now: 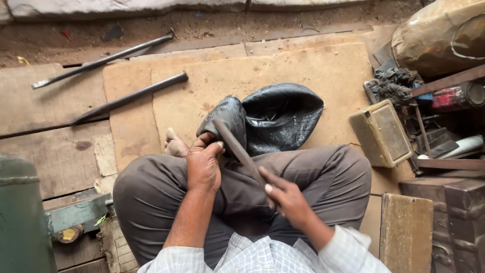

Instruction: Using a metal rasp to roughen the surface of a punctured inner tube for a patch.

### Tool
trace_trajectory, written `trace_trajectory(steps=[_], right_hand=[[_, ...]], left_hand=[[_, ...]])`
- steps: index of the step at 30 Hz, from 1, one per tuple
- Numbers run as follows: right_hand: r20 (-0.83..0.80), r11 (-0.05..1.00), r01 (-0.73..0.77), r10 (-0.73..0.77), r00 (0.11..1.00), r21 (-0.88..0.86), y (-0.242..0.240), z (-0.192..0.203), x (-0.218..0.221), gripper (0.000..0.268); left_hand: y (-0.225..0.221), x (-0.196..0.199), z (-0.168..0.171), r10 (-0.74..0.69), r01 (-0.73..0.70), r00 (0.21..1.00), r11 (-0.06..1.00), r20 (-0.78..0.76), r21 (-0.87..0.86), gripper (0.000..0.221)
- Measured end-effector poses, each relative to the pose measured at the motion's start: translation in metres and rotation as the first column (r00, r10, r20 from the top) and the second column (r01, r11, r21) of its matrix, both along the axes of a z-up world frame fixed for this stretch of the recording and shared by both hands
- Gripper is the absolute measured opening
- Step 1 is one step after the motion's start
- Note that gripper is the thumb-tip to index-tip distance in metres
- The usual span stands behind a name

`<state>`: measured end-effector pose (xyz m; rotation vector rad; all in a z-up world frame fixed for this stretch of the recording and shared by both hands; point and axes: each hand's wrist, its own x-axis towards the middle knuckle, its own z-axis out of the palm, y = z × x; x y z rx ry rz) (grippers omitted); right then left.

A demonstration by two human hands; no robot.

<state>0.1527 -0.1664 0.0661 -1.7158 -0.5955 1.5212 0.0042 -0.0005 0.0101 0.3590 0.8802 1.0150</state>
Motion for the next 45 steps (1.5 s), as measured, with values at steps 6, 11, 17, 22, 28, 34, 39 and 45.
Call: trace_trajectory(steps=[6,11,17,22,28,34,39,45], right_hand=[[-0.047,0.978,0.057,-0.048,0.998,0.201,0.067,-0.015,-0.031,0.055],[-0.090,0.948,0.127,-0.106,0.990,0.291,0.103,-0.028,-0.023,0.054],[0.032,0.999,-0.039,0.039,0.999,0.015,0.017,-0.003,-0.008,0.057],[-0.192,0.993,0.111,-0.100,0.976,0.047,0.028,-0.017,-0.028,0.058],[-0.065,0.966,0.136,-0.124,0.990,0.221,0.115,-0.009,-0.026,0.056],[0.027,0.996,0.003,-0.005,1.000,0.091,0.028,-0.004,-0.001,0.057],[-0.152,0.994,0.106,-0.108,0.982,-0.021,0.008,-0.009,-0.021,0.059],[-0.090,0.963,0.116,-0.097,0.991,0.244,0.110,-0.025,-0.027,0.057]], left_hand=[[-0.006,-0.007,-0.019,-0.103,0.103,0.995,0.995,0.014,0.013,0.019],[-0.007,-0.004,-0.008,-0.081,0.081,0.996,0.997,-0.043,0.004,0.021],[-0.003,-0.003,-0.012,-0.012,0.012,1.000,1.000,-0.024,0.000,0.023],[-0.005,-0.002,-0.021,-0.053,0.051,0.996,0.998,-0.068,-0.035,0.024],[-0.005,-0.005,-0.009,-0.122,0.122,0.992,0.992,0.036,-0.016,0.022],[-0.002,-0.002,-0.005,-0.068,0.068,0.997,0.998,-0.040,-0.001,0.028],[-0.005,-0.001,-0.038,-0.143,0.144,0.981,0.990,-0.131,-0.006,0.021],[-0.004,-0.006,-0.005,-0.157,0.157,0.987,0.988,-0.025,-0.006,0.024]])
